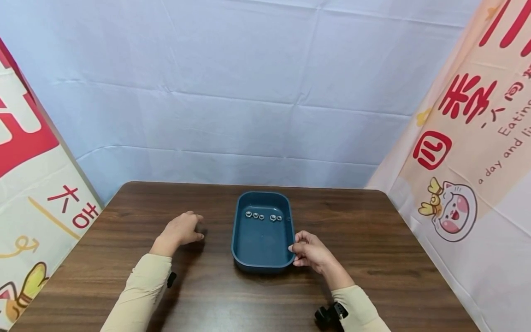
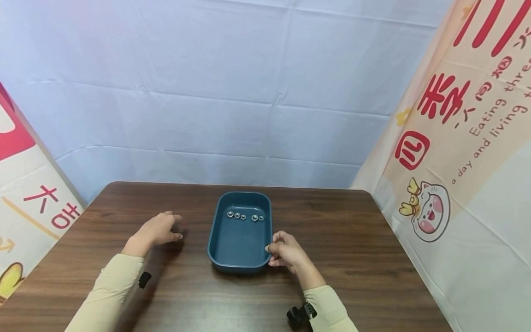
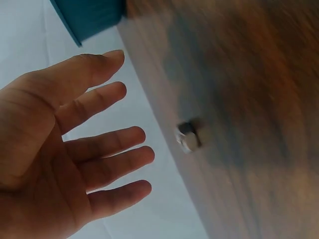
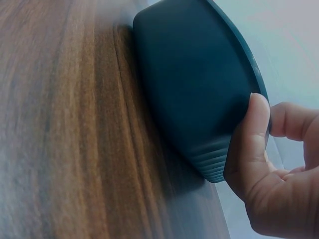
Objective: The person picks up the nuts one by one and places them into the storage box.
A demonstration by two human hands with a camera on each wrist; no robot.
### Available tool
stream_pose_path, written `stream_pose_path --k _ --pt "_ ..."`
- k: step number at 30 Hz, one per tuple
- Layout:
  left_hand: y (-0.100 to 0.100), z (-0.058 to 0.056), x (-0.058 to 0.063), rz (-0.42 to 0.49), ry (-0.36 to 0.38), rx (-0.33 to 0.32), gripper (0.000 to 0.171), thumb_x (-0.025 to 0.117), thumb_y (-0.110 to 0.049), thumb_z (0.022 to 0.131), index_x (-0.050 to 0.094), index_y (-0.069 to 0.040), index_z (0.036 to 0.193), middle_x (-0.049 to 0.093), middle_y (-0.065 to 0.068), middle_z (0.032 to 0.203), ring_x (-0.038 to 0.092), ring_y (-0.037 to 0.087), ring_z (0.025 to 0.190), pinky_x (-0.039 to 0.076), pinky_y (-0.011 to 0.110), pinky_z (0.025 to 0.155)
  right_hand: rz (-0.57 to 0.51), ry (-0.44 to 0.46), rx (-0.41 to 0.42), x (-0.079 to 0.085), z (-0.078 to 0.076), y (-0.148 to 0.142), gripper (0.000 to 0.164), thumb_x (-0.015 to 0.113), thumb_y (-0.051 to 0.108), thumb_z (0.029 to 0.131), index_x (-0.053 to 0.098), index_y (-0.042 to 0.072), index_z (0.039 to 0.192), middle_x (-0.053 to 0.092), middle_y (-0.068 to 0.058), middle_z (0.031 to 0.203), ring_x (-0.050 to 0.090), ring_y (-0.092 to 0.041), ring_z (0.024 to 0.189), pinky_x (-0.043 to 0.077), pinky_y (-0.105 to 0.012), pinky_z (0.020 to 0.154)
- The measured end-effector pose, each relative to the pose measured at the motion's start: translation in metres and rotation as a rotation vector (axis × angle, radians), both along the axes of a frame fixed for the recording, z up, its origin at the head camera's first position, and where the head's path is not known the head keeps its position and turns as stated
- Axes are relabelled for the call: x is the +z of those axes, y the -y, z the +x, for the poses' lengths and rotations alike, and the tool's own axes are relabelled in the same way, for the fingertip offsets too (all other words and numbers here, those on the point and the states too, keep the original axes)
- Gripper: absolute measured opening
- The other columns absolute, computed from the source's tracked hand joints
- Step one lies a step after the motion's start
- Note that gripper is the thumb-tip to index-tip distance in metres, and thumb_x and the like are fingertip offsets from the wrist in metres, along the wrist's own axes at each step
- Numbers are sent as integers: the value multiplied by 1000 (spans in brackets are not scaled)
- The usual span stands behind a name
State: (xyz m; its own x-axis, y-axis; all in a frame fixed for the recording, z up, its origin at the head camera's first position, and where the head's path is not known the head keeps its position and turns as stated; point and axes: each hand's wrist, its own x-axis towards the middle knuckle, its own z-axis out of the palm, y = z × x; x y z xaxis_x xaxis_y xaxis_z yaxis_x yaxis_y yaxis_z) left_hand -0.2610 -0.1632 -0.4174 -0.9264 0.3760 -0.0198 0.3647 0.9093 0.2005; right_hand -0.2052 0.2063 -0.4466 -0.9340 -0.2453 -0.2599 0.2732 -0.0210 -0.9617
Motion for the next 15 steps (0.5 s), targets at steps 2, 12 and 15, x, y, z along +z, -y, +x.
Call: stream_pose_path --k 2,12,15 --pt "5 -2 -3 20 -3 1 45 76 -18 78 62 0 117 55 20 115 56 34 98 50 45 73 -1 -6 3 0 0 0 23 57 -3 79 39 0 92 51 -6 64 52 -11 48 52 -23 47" --pt "29 -7 -19 226 5 -1 46 82 -12 70 64 -4 111 55 15 104 54 28 88 49 44 72 -25 -61 48 -1 1 -2 21 58 2 78 40 4 89 52 -4 63 53 -11 50 51 -23 48" --pt "33 -10 -22 298 -9 6 53 84 -12 66 63 -2 113 55 18 107 53 35 95 48 47 76 3 -27 20 -1 1 -1 23 58 1 78 39 1 91 50 -5 62 52 -12 49 51 -23 47"
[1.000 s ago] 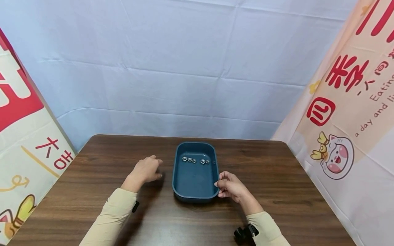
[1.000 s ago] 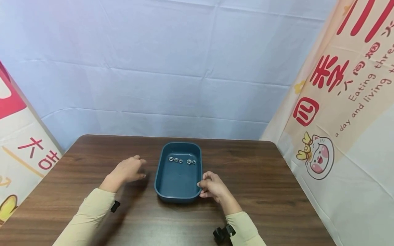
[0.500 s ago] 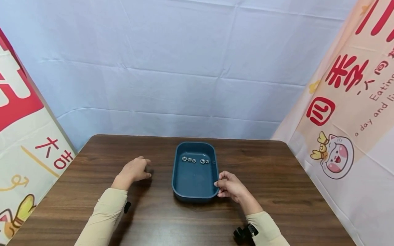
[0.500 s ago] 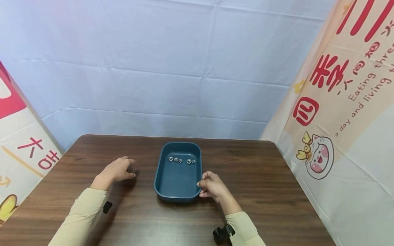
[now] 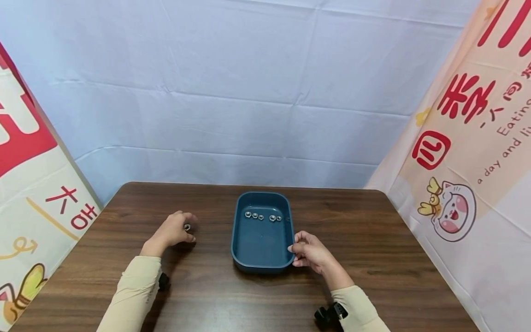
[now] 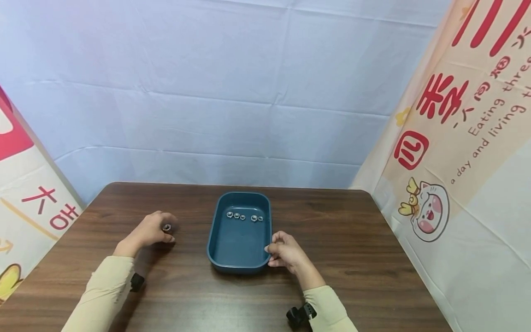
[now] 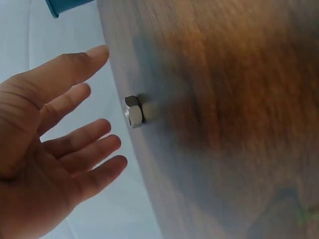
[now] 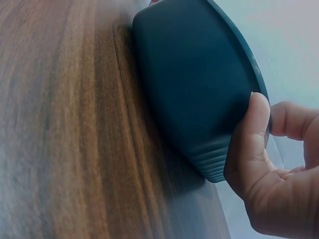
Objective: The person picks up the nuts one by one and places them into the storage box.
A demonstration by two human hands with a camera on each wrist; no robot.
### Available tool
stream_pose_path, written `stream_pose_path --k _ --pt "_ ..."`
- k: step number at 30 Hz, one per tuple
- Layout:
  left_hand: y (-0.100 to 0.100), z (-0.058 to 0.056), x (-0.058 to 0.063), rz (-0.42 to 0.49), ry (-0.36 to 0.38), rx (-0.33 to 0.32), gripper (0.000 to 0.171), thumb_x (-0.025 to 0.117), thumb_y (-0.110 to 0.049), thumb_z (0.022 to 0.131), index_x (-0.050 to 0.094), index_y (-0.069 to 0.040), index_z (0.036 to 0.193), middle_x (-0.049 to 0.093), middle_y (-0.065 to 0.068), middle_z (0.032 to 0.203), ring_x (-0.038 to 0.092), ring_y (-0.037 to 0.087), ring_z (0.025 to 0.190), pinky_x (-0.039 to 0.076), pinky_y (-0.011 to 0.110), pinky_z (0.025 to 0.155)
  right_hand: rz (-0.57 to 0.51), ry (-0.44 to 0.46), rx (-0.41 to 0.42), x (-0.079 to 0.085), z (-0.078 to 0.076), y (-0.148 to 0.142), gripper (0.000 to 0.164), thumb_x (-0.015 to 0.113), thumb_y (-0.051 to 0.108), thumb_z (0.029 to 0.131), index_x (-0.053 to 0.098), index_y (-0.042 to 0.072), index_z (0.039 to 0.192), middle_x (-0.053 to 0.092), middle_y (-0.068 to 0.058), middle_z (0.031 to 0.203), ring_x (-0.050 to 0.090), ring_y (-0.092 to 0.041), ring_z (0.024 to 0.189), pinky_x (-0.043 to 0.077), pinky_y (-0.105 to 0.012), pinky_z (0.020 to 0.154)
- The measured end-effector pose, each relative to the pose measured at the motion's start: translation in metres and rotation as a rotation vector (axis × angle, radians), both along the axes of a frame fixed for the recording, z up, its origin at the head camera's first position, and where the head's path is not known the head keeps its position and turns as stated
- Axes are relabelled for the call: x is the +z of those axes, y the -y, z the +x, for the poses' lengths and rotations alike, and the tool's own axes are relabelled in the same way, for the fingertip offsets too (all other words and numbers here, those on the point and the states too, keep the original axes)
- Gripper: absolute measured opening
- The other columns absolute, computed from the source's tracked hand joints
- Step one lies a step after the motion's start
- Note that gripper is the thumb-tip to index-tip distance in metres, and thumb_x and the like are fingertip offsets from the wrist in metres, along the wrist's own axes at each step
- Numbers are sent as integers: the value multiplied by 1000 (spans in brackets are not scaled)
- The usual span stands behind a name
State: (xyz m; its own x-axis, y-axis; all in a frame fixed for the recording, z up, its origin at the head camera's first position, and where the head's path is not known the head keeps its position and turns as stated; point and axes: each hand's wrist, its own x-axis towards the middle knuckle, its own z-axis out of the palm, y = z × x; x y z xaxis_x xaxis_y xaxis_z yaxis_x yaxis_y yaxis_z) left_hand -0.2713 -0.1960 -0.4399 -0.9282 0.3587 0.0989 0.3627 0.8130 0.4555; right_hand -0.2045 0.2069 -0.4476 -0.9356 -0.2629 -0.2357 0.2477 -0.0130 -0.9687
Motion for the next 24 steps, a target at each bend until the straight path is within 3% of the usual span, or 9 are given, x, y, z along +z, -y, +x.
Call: stream_pose_path --k 4,8,19,24 --pt "5 -5 -3 89 23 26 61 86 -12 62 61 0 117 55 21 113 49 42 105 45 51 82 6 20 -11 0 0 0 24 57 -3 79 38 -1 93 50 -7 62 52 -12 49 51 -24 47" --pt "12 -9 -8 149 90 32 66 86 -12 62 58 2 120 57 22 115 50 41 107 43 53 85 0 25 -8 2 0 0 23 57 -3 80 38 1 92 50 -7 63 52 -12 49 51 -24 47" --pt "33 -19 -9 371 306 44 69 81 -6 69 48 7 128 50 26 124 50 39 108 48 45 84 -1 25 -4 -1 -2 -1 22 57 -2 80 39 2 90 50 -7 62 52 -12 49 51 -25 47" --pt "42 -26 -15 454 393 53 68 80 -5 71 46 10 128 51 26 121 52 35 105 48 39 84 -2 26 1 1 -1 -1 21 57 -2 80 39 2 91 51 -7 63 52 -12 49 51 -24 47"
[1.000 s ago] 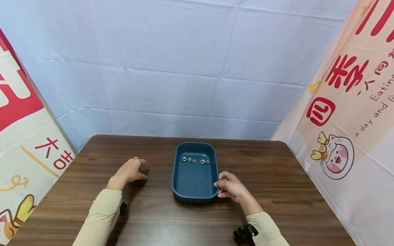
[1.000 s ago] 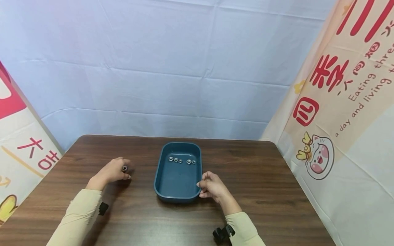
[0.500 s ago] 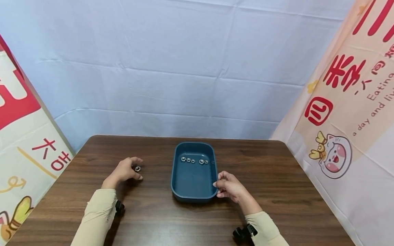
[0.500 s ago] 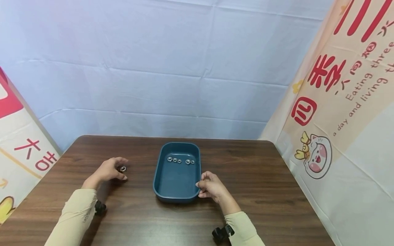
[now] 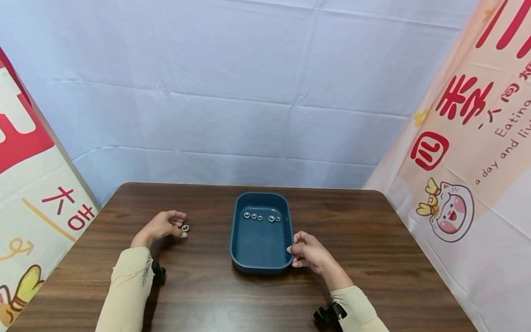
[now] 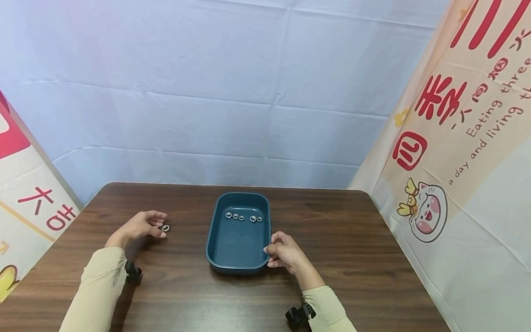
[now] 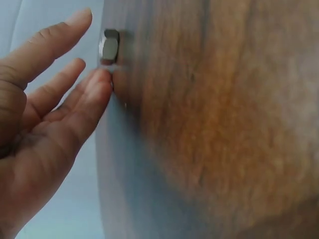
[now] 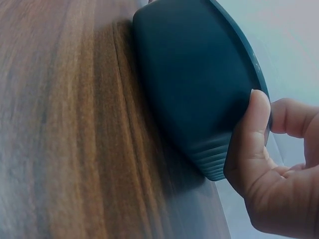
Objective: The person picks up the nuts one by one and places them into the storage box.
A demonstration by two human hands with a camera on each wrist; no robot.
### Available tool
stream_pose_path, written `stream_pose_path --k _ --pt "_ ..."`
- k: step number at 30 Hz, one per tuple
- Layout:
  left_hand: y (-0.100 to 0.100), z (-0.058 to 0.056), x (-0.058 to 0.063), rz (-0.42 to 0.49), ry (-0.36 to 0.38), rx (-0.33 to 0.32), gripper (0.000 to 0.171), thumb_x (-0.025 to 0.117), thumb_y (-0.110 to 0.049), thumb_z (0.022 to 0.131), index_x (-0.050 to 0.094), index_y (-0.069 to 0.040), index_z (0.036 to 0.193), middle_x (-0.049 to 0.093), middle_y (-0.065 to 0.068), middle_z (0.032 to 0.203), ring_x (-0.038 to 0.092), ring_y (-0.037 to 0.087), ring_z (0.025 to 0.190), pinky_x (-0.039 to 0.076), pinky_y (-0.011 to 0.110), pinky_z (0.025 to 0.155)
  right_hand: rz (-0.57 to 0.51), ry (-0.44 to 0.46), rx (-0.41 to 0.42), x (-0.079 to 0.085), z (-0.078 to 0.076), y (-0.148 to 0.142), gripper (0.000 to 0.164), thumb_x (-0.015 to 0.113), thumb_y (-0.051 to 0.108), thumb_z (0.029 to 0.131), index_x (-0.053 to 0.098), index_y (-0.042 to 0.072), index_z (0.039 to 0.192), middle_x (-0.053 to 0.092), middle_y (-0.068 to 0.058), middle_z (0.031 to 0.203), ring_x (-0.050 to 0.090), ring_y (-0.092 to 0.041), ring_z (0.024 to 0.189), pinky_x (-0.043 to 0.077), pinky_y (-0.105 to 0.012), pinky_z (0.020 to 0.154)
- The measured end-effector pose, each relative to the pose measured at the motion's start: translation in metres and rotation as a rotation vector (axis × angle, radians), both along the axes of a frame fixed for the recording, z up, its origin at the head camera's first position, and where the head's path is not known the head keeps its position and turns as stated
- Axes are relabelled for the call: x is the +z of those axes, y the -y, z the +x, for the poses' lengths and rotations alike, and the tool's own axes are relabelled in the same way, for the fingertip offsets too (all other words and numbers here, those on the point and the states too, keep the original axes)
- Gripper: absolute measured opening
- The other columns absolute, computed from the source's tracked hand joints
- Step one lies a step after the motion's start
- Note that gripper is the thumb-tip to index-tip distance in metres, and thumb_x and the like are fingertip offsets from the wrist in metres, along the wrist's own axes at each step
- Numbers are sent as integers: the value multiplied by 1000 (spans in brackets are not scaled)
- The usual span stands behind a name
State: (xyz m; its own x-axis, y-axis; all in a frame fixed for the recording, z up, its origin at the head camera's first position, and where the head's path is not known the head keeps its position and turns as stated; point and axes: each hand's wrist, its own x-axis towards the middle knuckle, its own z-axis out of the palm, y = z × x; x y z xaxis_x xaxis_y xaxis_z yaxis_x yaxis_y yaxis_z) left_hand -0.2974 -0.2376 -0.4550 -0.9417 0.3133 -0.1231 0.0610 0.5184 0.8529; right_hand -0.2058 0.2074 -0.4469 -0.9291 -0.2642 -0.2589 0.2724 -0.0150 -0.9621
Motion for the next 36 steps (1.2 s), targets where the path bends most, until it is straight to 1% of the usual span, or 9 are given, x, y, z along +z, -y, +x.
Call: stream_pose_path --k 4,8,11,14,21,24,29,34,36 --pt "5 -4 -5 68 65 1 67 79 -4 72 45 12 128 54 23 115 54 31 101 49 34 82 -4 2 1 1 1 0 22 57 -2 80 38 2 91 50 -7 63 52 -12 49 51 -24 47" --pt "6 -3 -7 111 103 -3 64 78 -1 72 46 13 126 58 20 109 56 28 97 50 31 79 2 1 2 0 1 0 22 57 -3 80 38 2 91 50 -8 62 51 -12 49 51 -24 47" --pt "5 -1 -6 87 104 0 59 78 0 72 50 12 123 59 18 105 58 24 93 51 32 77 5 2 5 -1 2 1 22 57 -3 81 38 2 91 50 -8 62 51 -12 49 51 -24 47" --pt "2 1 -5 34 86 6 54 79 -1 71 54 10 118 61 16 101 59 22 89 51 33 76 8 -1 8 0 3 1 22 57 -2 81 38 2 91 50 -8 62 51 -12 49 51 -24 48" --pt "-2 -3 -6 -40 32 14 42 80 0 68 64 6 107 64 8 89 60 19 79 51 31 70 8 -7 0 1 1 0 22 57 -3 80 38 1 91 49 -7 61 51 -12 48 51 -24 47" --pt "-5 -4 -6 -54 30 23 38 80 0 68 66 5 104 65 7 85 59 18 75 50 31 67 5 -8 2 0 0 -1 22 57 -3 80 39 2 91 50 -7 61 52 -12 48 51 -24 47" --pt "-9 -3 -3 -98 32 47 32 80 -4 70 68 1 99 65 5 83 57 17 74 49 32 67 7 -9 4 0 0 -1 21 57 -3 81 38 1 91 49 -7 61 52 -12 48 51 -24 47" --pt "-9 -2 -1 -130 18 46 26 79 -6 72 70 -2 96 65 5 84 57 18 74 48 32 68 3 -9 8 0 0 -1 21 56 -3 81 38 2 91 50 -7 62 52 -12 48 51 -24 47" --pt "-8 -2 -2 -134 14 32 24 78 -5 73 69 -2 95 65 4 83 58 18 74 49 32 67 1 -8 10 0 1 -1 21 56 -3 81 38 2 91 50 -7 62 52 -12 48 51 -24 47"
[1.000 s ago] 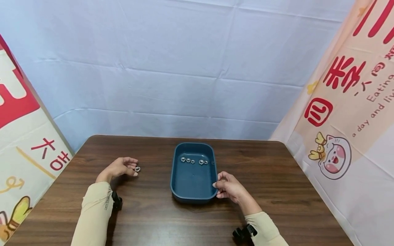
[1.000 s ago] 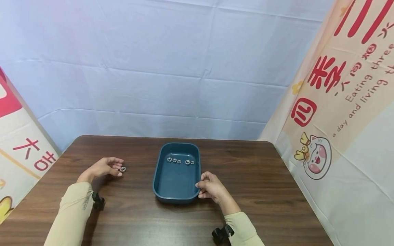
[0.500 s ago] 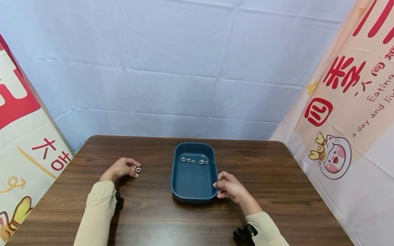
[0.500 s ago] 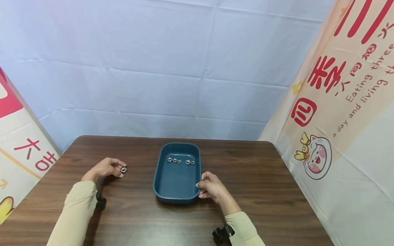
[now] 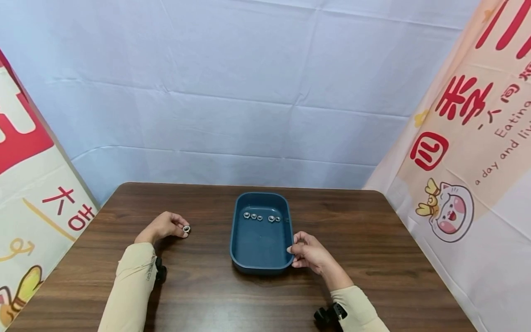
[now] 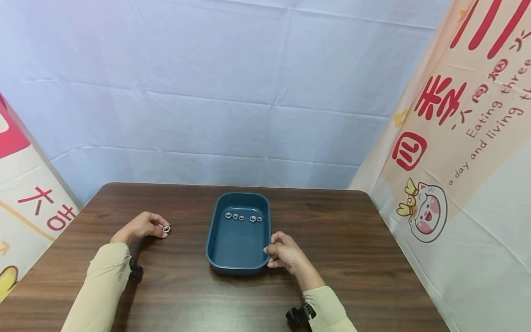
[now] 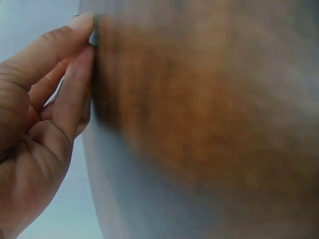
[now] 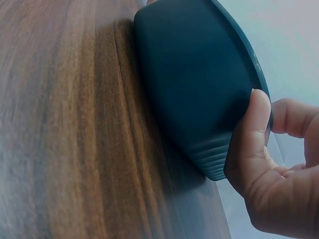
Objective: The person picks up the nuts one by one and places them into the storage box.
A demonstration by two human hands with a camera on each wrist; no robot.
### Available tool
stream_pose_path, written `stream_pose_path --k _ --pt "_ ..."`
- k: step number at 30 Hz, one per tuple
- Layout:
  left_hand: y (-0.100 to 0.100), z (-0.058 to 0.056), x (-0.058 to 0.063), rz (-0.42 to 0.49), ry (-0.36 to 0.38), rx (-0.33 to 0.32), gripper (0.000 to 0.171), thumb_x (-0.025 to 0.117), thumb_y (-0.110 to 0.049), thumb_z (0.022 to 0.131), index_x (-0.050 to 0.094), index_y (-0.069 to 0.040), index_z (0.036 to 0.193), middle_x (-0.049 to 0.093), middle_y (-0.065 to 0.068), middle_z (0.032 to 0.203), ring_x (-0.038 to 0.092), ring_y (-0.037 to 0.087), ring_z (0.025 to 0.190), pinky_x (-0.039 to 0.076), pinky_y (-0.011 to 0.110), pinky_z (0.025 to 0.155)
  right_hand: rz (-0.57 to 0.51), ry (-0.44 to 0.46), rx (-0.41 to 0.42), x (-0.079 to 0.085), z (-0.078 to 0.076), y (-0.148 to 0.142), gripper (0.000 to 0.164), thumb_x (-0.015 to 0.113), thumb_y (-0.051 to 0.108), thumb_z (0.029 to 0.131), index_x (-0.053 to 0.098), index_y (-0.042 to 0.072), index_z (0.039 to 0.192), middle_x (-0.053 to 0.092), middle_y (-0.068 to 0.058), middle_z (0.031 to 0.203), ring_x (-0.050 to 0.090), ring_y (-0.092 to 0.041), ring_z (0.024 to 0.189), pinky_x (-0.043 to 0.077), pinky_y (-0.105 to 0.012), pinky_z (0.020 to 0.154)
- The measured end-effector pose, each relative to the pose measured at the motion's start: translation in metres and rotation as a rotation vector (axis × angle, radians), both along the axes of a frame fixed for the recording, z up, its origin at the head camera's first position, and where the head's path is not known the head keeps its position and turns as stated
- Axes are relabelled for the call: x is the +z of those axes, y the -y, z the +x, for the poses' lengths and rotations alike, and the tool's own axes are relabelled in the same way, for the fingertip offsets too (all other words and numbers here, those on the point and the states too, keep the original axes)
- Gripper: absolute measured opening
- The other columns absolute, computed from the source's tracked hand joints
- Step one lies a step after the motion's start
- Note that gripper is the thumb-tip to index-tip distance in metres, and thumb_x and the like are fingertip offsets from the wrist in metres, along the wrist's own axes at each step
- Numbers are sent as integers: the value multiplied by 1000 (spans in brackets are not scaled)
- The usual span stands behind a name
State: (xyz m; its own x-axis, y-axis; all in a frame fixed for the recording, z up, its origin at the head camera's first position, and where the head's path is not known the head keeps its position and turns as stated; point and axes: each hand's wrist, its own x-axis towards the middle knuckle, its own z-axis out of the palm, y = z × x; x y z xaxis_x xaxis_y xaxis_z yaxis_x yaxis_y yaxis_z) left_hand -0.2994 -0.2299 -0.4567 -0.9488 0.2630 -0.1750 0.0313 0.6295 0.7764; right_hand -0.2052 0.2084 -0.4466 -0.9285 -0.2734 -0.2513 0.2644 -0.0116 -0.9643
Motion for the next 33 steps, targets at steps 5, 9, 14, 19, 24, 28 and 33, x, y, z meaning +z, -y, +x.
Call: stream_pose_path --k 5,9,14,19,24,28,33 --pt "4 0 3 12 -3 -68 21 73 3 74 67 1 94 64 5 81 60 19 75 51 32 66 -4 0 6 0 0 2 21 56 -3 81 38 3 90 50 -7 62 52 -12 48 51 -24 47" --pt "3 0 8 70 1 -98 24 69 8 73 65 4 95 63 6 82 60 19 75 51 31 66 -6 -9 1 0 -1 2 21 56 -3 80 39 3 90 50 -7 62 52 -12 49 51 -24 47" --pt "-2 3 16 201 23 -109 27 67 7 73 63 6 100 63 10 84 60 23 77 52 33 70 -10 -13 -1 -1 -3 2 21 56 -3 81 38 3 90 50 -7 61 52 -12 49 51 -24 47" --pt "-9 7 25 277 14 -122 28 68 4 74 63 6 102 63 13 87 60 26 79 52 38 74 -15 -9 -3 -1 -5 2 21 56 -3 80 38 2 90 51 -7 62 52 -12 48 51 -24 47" --pt "-12 8 26 301 -23 -150 25 68 3 75 64 6 99 64 11 85 60 22 76 53 36 70 -11 -14 2 0 -3 2 21 56 -2 81 38 2 92 51 -7 63 52 -12 49 51 -24 47" --pt "-21 9 24 342 -38 -142 23 68 3 75 64 5 98 64 10 84 60 20 76 53 29 67 -3 -6 -7 0 0 1 22 57 -2 82 39 2 93 51 -7 63 52 -12 48 52 -25 47" --pt "-35 12 26 373 -50 -118 26 71 0 76 62 6 100 63 12 86 59 21 77 52 30 68 -11 -5 -14 -1 2 1 22 57 -4 81 39 4 91 50 -6 61 51 -11 48 51 -24 47"
